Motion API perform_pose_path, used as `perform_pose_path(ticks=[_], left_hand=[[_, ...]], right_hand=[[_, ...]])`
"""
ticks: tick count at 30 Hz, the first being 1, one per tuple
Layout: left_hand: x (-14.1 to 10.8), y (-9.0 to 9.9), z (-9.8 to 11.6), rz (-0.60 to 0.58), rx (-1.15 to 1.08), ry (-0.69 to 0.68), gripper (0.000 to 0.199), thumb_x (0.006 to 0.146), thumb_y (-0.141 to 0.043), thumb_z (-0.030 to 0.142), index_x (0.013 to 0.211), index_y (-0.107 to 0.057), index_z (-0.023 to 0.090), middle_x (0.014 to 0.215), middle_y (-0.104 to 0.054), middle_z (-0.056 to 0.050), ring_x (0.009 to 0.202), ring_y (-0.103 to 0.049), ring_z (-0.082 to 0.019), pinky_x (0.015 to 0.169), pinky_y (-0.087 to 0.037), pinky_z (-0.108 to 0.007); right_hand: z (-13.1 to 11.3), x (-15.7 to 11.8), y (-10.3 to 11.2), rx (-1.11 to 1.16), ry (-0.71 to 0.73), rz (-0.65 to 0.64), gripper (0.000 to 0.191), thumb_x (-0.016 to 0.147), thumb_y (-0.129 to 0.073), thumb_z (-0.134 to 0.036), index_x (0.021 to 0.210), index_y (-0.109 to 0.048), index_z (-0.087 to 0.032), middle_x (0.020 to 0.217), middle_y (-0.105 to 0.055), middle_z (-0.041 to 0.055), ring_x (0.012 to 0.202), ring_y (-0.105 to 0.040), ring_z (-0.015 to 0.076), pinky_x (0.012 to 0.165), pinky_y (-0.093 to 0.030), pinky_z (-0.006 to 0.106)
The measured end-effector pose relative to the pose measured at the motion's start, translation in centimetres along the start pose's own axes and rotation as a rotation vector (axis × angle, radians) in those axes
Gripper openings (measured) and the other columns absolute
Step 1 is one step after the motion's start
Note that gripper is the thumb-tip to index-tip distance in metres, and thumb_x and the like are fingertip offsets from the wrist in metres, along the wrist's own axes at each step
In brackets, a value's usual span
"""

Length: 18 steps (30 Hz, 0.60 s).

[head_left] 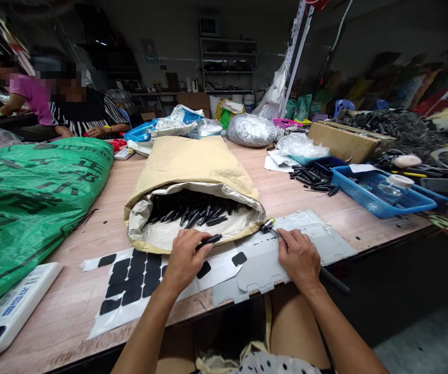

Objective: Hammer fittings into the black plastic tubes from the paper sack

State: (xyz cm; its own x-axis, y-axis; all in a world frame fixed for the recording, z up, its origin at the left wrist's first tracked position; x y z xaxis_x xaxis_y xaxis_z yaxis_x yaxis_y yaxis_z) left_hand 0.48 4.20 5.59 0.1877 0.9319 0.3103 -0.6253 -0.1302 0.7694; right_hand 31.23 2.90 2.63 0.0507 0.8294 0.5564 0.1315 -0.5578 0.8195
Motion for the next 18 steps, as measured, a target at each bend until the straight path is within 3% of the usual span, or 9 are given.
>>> perform_pose_path(ticks=[3,5,13,18], left_hand=[[-0.8,-3.1,0.8,-0.137,-0.138,0.038,0.016,0.092,-0.060,0.029,0.102,-0.072,0.025,0.103,-0.069,-0.006,0.107,-0.056,-0.028,0.096,-0.045,-0.044],[-1.4,-4.1,0.7,-0.152,-0.169,0.049,0.015,0.091,-0.061,0.027,0.102,-0.071,0.025,0.108,-0.066,-0.006,0.110,-0.054,-0.028,0.098,-0.044,-0.045],[-2.0,-4.0,0.5,-0.086,-0.169,0.047,0.014,0.087,-0.069,0.026,0.101,-0.071,0.024,0.102,-0.064,-0.005,0.105,-0.053,-0.027,0.094,-0.045,-0.042],[-2.0,-3.7,0.6,-0.073,-0.185,0.037,0.013,0.081,-0.074,0.022,0.094,-0.072,0.023,0.097,-0.065,-0.004,0.104,-0.054,-0.027,0.092,-0.044,-0.040]], right_hand=[[0.0,0.0,0.0,0.002,0.001,-0.005,0.029,0.095,-0.054,-0.022,0.119,-0.070,-0.025,0.094,-0.066,0.0049,0.087,-0.052,0.0216,0.077,-0.033,0.033],[0.0,0.0,0.0,0.003,-0.001,-0.010,0.028,0.095,-0.054,-0.022,0.119,-0.070,-0.025,0.095,-0.066,0.0047,0.087,-0.052,0.0215,0.077,-0.033,0.033],[0.3,0.1,-0.3,0.020,-0.003,-0.025,0.028,0.096,-0.055,-0.023,0.119,-0.070,-0.025,0.095,-0.067,0.0049,0.089,-0.054,0.0216,0.079,-0.036,0.033],[0.8,0.4,-0.2,0.194,-0.045,-0.091,0.030,0.096,-0.052,-0.020,0.118,-0.072,-0.023,0.096,-0.068,0.0060,0.094,-0.060,0.0228,0.082,-0.043,0.035]])
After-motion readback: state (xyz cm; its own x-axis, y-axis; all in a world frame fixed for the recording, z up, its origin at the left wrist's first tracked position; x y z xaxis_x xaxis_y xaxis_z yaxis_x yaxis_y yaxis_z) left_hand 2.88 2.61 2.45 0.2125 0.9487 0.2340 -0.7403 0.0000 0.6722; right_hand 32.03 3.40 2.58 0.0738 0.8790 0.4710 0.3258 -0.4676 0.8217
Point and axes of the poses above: each hand's wrist, its own x-axis towards the middle knuckle, its own y-axis out of the back of the hand, z = x × y, the point moved 8 cm from there along x, towards the middle knuckle
